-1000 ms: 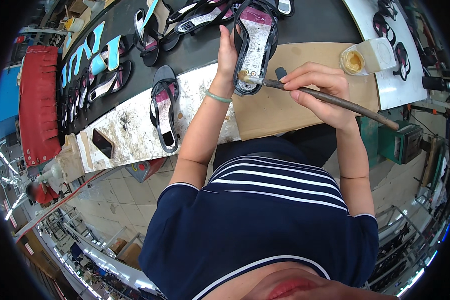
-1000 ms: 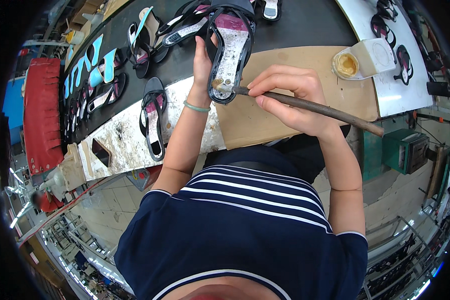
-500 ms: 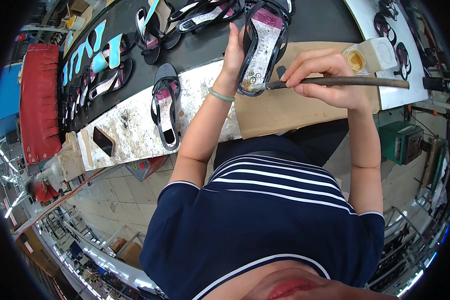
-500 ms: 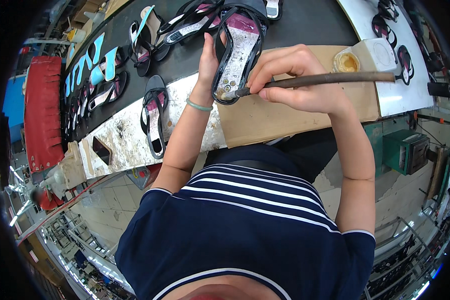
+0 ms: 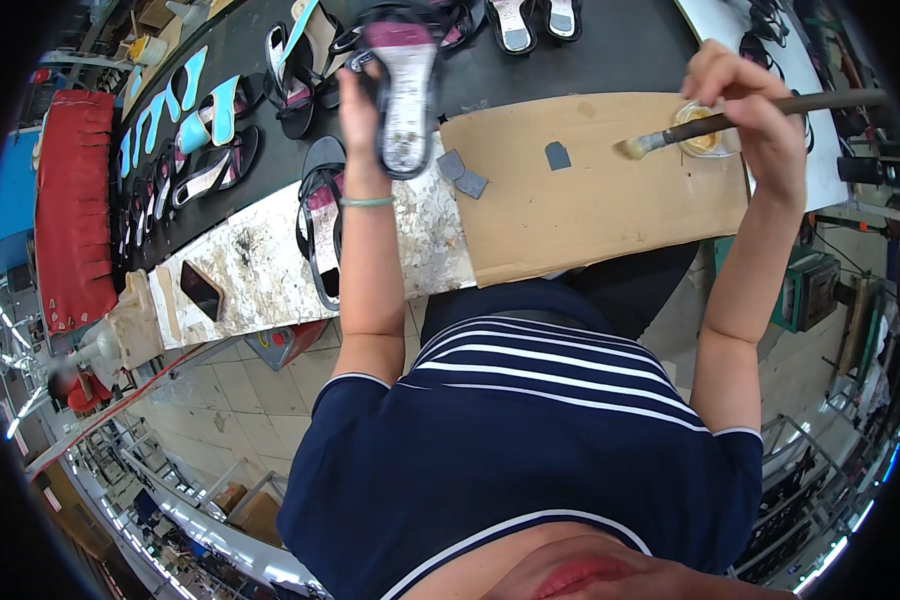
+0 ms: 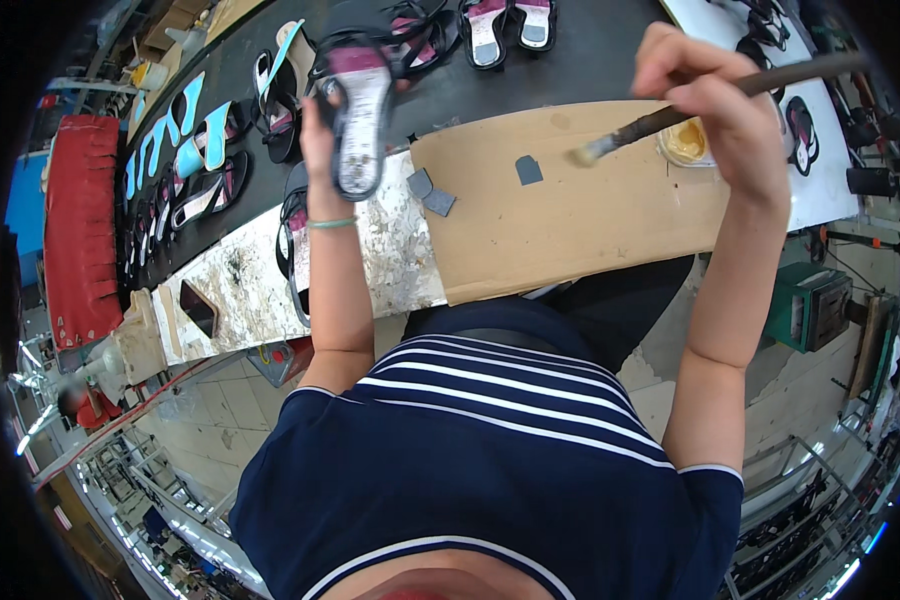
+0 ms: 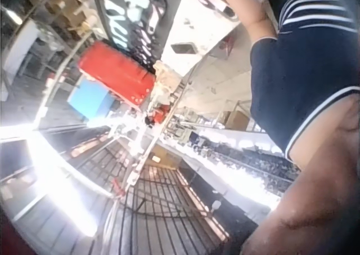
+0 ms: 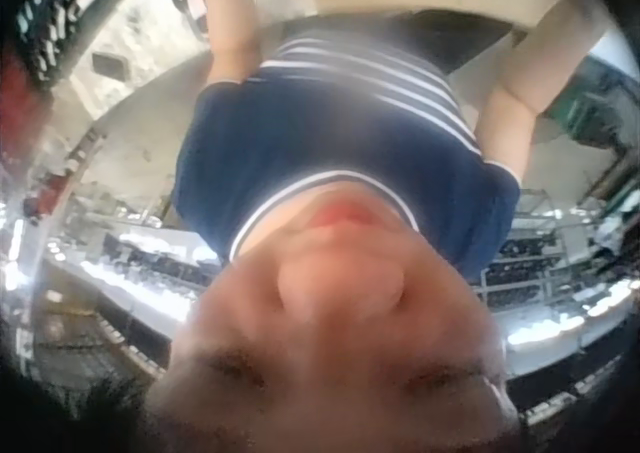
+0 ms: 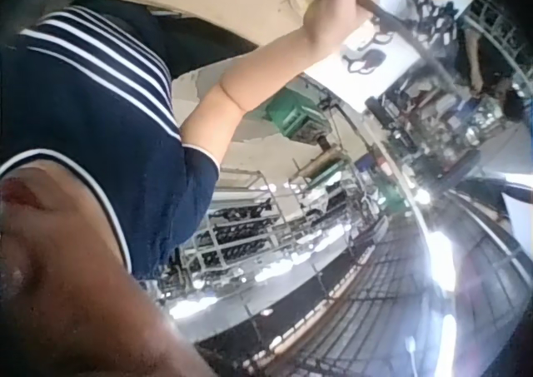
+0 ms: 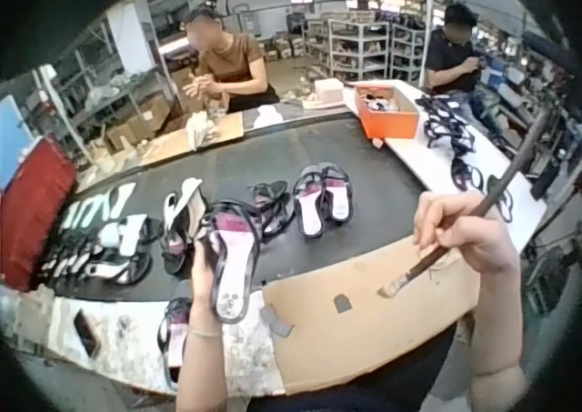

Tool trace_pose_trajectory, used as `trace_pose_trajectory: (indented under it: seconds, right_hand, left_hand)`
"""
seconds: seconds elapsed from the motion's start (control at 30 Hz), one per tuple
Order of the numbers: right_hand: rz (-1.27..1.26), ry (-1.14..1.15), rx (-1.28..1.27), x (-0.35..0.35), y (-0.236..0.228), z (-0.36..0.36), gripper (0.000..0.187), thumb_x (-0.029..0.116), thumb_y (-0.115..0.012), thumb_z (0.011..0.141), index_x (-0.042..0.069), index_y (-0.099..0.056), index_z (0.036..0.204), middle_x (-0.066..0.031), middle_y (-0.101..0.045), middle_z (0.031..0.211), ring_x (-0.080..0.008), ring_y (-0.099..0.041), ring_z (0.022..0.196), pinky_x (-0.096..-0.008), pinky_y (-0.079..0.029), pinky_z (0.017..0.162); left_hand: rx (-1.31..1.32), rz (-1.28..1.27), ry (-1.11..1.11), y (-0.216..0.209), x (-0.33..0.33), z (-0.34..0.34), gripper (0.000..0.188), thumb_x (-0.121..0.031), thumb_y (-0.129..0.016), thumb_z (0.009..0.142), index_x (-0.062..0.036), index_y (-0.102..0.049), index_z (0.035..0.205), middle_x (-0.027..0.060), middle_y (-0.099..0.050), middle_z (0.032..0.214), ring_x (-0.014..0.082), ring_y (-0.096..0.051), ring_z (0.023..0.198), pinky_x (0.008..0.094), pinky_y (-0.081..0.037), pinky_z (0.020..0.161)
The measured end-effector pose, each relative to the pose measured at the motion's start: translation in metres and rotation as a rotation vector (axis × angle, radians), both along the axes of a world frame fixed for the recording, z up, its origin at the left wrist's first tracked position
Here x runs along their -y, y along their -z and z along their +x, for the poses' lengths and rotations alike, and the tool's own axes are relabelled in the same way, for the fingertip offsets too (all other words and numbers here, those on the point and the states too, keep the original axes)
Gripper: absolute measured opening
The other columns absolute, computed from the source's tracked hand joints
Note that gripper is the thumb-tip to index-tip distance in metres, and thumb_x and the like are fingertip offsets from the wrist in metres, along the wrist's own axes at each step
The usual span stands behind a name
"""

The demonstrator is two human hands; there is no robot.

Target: Applying adhesive to shoe insoles using a brush in a manufacturing setting.

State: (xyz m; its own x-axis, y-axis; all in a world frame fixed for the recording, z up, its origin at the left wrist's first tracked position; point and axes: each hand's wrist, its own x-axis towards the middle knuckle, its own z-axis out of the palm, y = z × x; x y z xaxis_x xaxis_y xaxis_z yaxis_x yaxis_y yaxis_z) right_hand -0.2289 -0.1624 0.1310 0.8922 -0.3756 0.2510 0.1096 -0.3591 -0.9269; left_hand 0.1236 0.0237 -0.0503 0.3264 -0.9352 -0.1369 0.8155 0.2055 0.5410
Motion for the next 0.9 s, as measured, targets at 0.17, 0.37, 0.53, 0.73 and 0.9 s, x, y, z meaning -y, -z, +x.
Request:
trace_pose_trajectory:
  seconds: [0.17, 0.37, 0.53, 0.73, 0.9]
  right_hand:
    - [0.014, 0.066, -0.584, -0.058, 0.089, 0.052, 0.022, 0.008, -0.05, 0.081, -0.002, -0.065, 0.093, -0.0069, -0.054, 0.069, -0.016, -0.056, 0.069, -0.0315, -0.044, 0.063]
    - [-0.325, 0.023, -0.705, -0.112, 0.142, 0.139, 0.023, 0.011, -0.065, 0.078, -0.001, -0.067, 0.097, -0.022, -0.066, 0.092, -0.0364, -0.064, 0.097, -0.045, -0.05, 0.083]
    - [-0.49, 0.12, -0.642, -0.123, 0.185, 0.183, 0.019, 0.011, -0.068, 0.075, -0.001, -0.068, 0.091, -0.0216, -0.067, 0.092, -0.0358, -0.065, 0.093, -0.0445, -0.052, 0.08]
    - [0.02, 0.201, -0.439, -0.062, 0.114, 0.157, 0.009, 0.003, -0.076, 0.069, -0.001, -0.069, 0.07, -0.0088, -0.071, 0.071, -0.0147, -0.067, 0.067, -0.0296, -0.05, 0.063]
    - [0.337, 0.033, -0.383, -0.083, 0.041, 0.142, 0.017, 0.008, -0.083, 0.071, 0.002, -0.068, 0.077, 0.0001, -0.065, 0.066, -0.0031, -0.054, 0.058, -0.0208, -0.04, 0.056]
  left_hand:
    - [0.307, 0.069, -0.295, -0.008, -0.045, 0.039, 0.072, -0.066, -0.017, 0.097, -0.0134, -0.044, 0.139, 0.0248, -0.06, 0.122, 0.0341, -0.07, 0.083, 0.0465, -0.062, 0.06]
    - [0.323, 0.098, -0.64, -0.024, -0.071, 0.061, 0.063, -0.059, -0.017, 0.102, -0.0159, -0.05, 0.134, 0.0094, -0.064, 0.12, 0.0289, -0.068, 0.094, 0.0448, -0.059, 0.074]
    - [0.474, 0.137, -0.705, -0.054, -0.082, 0.044, 0.063, -0.055, -0.016, 0.103, -0.0126, -0.048, 0.136, 0.0088, -0.061, 0.126, 0.0285, -0.063, 0.108, 0.0425, -0.054, 0.09]
    - [0.492, 0.119, -0.658, -0.064, -0.071, 0.01, 0.071, -0.059, -0.013, 0.102, -0.0061, -0.047, 0.136, 0.0108, -0.064, 0.117, 0.0237, -0.065, 0.098, 0.0364, -0.055, 0.084]
    - [0.389, 0.068, -0.382, -0.039, -0.027, -0.027, 0.072, -0.06, -0.014, 0.102, -0.0067, -0.045, 0.138, 0.0092, -0.064, 0.115, 0.0194, -0.065, 0.095, 0.0337, -0.054, 0.082]
